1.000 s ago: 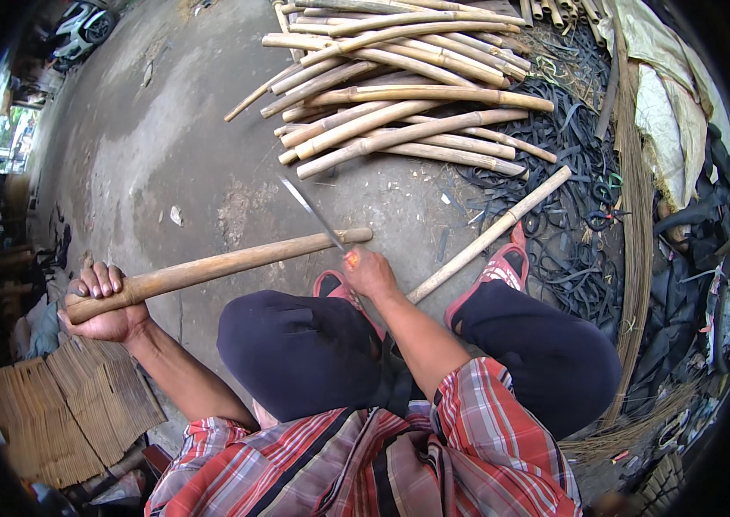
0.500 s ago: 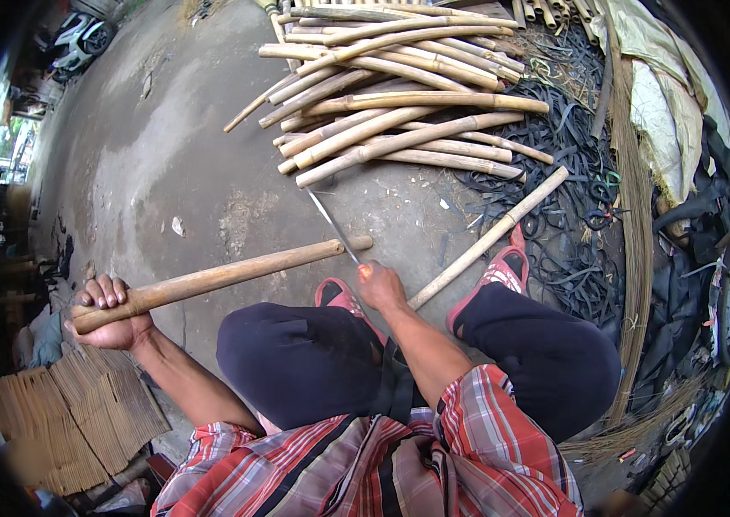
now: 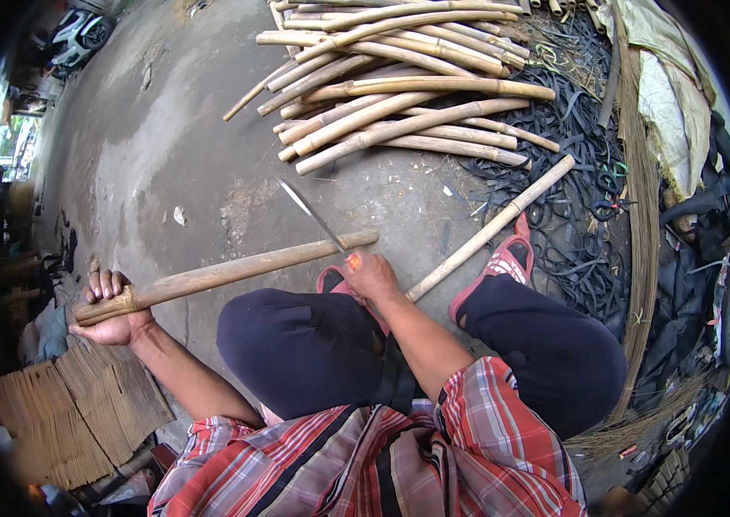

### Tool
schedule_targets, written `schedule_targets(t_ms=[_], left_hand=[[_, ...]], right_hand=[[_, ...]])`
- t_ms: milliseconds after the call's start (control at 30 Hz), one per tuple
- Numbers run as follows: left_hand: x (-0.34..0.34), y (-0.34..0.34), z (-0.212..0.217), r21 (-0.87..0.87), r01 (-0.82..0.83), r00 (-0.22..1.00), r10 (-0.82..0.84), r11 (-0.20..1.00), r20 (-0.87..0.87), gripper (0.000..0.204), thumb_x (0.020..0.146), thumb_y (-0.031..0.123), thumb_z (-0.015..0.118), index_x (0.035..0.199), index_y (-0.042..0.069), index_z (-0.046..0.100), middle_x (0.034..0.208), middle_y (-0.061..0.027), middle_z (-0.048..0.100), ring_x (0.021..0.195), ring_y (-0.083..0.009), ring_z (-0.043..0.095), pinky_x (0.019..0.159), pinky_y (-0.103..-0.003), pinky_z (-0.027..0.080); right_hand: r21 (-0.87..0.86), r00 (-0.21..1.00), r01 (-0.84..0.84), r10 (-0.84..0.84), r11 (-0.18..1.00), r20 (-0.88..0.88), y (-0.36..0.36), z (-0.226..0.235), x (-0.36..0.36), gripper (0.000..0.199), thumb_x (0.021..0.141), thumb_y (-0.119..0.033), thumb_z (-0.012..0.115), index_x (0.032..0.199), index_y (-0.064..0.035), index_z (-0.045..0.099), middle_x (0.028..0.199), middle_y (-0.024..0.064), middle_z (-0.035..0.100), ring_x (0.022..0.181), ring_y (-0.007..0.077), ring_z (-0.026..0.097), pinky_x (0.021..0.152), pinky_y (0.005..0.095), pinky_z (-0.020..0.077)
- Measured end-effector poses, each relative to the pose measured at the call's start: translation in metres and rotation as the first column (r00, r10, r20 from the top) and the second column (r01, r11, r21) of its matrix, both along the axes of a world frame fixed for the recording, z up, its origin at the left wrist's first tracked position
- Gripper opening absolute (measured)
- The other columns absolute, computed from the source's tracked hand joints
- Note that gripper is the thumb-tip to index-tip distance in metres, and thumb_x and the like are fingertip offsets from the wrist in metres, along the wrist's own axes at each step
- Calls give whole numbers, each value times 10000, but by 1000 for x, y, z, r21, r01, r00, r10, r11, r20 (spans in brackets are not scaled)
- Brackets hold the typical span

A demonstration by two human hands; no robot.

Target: The person sits on the ground and uses a knife to sharpen the ends of bamboo sticks. They repeatedly pick up sticks, hold them with one hand, and shave the tip with the other, then place the sharpened sticks aside.

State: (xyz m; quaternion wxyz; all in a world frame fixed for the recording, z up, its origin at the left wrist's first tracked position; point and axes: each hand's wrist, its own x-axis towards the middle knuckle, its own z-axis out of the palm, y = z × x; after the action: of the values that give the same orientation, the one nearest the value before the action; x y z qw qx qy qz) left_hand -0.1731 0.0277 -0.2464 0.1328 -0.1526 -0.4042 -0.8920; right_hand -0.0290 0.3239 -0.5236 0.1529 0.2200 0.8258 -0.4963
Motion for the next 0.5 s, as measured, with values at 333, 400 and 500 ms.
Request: schedule_targets(t_ms=[333, 400, 500], left_hand=[[6, 9, 14, -195, -398, 915, 402, 896, -24, 644, 982, 669, 464, 780, 73, 600, 658, -48, 511, 552, -157, 518, 464, -294, 457], [12, 13, 15, -212, -378, 922, 386, 901, -3, 635, 981, 675, 459, 796, 80, 584, 657, -41, 503, 549, -162, 522, 467, -276, 450], [15, 14, 15, -220, -505, 845, 531, 834, 72, 624, 973, 685, 463, 815, 89, 562, 656, -42, 486, 567, -179, 510, 532, -296, 466]], right_hand=[[9, 998, -1, 2, 1000, -55, -11, 10, -11, 304, 880, -327, 606, 1002, -62, 692, 953, 260, 710, 936, 470, 674, 838, 544, 537], [56, 990, 109, -113, 993, 86, -13, 11, -12, 295, 881, -330, 610, 999, -72, 693, 949, 264, 709, 932, 469, 676, 835, 547, 538], [7, 998, -28, 28, 1000, -61, -17, 11, -12, 311, 874, -335, 623, 1035, -76, 686, 942, 272, 707, 935, 468, 677, 834, 550, 538]])
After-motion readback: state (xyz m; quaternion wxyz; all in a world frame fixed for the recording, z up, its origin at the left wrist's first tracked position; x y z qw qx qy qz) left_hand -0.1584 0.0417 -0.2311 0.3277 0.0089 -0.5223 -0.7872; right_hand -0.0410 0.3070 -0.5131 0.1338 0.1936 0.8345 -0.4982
